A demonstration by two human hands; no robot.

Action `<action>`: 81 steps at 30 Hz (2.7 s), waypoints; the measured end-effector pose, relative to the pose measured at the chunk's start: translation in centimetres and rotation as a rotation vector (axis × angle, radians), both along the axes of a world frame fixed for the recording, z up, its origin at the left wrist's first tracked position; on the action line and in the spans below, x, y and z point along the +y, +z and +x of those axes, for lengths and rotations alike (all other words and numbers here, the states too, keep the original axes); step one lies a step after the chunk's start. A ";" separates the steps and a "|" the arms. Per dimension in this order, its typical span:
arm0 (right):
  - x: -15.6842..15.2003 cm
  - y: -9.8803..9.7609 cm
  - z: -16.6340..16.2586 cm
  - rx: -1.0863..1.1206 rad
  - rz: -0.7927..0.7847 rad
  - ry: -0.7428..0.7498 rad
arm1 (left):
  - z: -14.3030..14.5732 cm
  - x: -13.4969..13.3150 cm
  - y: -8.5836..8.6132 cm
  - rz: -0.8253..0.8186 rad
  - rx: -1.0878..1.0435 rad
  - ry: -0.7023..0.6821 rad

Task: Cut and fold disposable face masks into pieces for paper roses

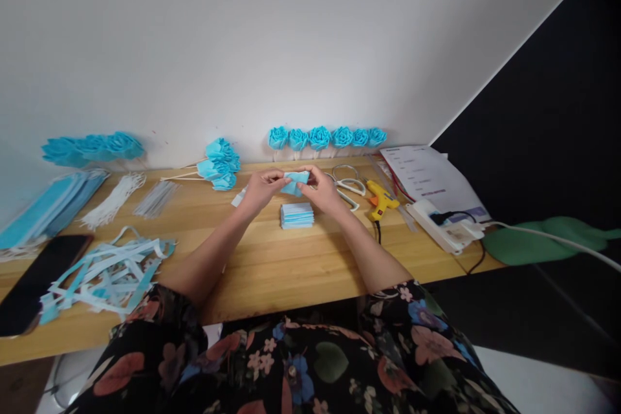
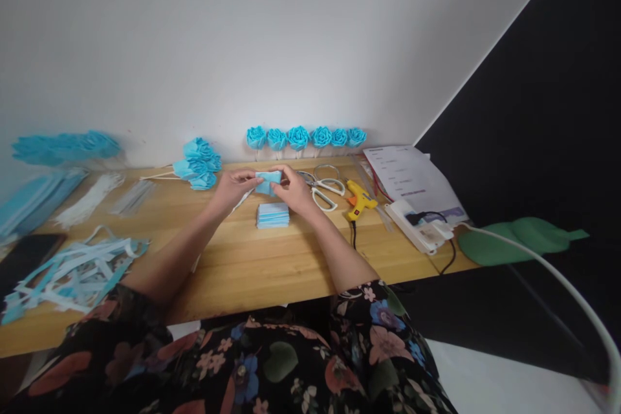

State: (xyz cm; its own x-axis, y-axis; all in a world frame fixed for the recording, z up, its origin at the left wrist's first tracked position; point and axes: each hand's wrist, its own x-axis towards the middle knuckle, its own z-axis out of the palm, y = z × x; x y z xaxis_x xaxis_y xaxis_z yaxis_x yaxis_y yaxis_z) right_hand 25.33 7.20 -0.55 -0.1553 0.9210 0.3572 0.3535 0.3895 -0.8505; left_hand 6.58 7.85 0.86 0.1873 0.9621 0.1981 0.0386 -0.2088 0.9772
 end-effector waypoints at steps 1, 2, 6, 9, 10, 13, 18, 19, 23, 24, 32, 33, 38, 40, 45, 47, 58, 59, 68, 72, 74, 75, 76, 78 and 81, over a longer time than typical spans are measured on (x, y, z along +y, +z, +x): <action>0.1 -0.1 0.1 -0.002 0.022 -0.009 | -0.1 0.0 0.1 -0.020 -0.013 0.020; 0.3 -0.2 0.1 -0.005 0.044 -0.015 | -0.2 0.0 0.1 -0.044 -0.022 0.044; 0.5 -0.7 0.2 -0.028 0.098 -0.030 | -0.3 0.0 0.5 -0.123 -0.022 0.100; 0.5 -0.9 0.0 -0.045 0.108 -0.035 | -0.2 0.0 0.5 -0.145 -0.072 0.084; 0.5 -0.9 -0.1 -0.045 0.110 -0.034 | -0.1 0.0 0.4 -0.155 -0.109 0.070; 0.4 -0.9 -0.2 -0.038 0.115 -0.026 | 0.2 0.1 0.1 -0.191 -0.229 -0.004; 0.2 -0.4 0.0 -0.059 0.101 0.010 | 0.0 0.5 -0.3 -0.104 -0.165 -0.070; 0.2 -0.2 0.1 -0.061 0.098 0.020 | -0.2 0.6 -0.3 -0.061 -0.119 -0.063; -0.1 0.6 0.6 -0.048 0.142 0.021 | -0.8 0.9 -0.7 0.081 0.073 -0.021; -0.2 0.8 0.6 -0.053 0.165 0.014 | -0.9 1.0 -0.8 0.102 0.113 -0.009; -0.3 1.1 0.8 -0.152 0.287 0.032 | -1.1 0.7 -0.5 0.213 0.334 0.047; -0.2 1.1 0.8 -0.178 0.305 0.031 | -1.1 0.5 -0.3 0.225 0.363 0.050; -0.2 0.8 0.8 -0.341 0.396 0.043 | -0.4 -0.5 0.6 0.308 0.509 0.061; -0.3 0.9 0.7 -0.427 0.388 0.053 | -0.1 -0.9 0.8 0.349 0.568 0.050; -1.0 1.4 0.5 -0.617 0.205 0.052 | 0.1 -1.2 0.7 0.396 0.675 0.027; -1.2 1.7 0.5 -0.660 0.148 0.048 | 0.0 -1.0 0.5 0.385 0.672 0.033; -0.6 0.9 0.8 -0.685 0.209 0.043 | 0.2 -0.5 0.0 0.254 0.456 -0.027; -0.6 0.8 0.8 -0.683 0.211 0.046 | 0.2 -0.5 0.0 0.246 0.451 -0.026; -0.8 1.2 0.4 -0.295 0.047 0.024 | -0.2 0.1 -0.5 0.085 0.251 0.026; -0.3 0.6 0.3 0.095 -0.055 0.037 | -0.2 0.4 -0.3 -0.063 -0.068 0.011; 0.1 0.2 0.2 0.164 -0.091 0.077 | -0.2 0.5 -0.3 -0.115 -0.162 0.007; 0.2 0.0 0.2 0.174 -0.111 0.099 | -0.1 0.5 -0.3 -0.134 -0.194 0.001; 0.3 -0.2 0.1 0.174 -0.128 0.113 | -0.1 0.4 -0.4 -0.147 -0.221 -0.007; 0.3 -0.4 -0.2 0.166 -0.149 0.122 | 0.0 0.3 -0.5 -0.160 -0.248 -0.031; 0.2 -0.5 -0.4 0.141 -0.135 0.089 | 0.3 0.1 -0.7 -0.161 -0.226 -0.072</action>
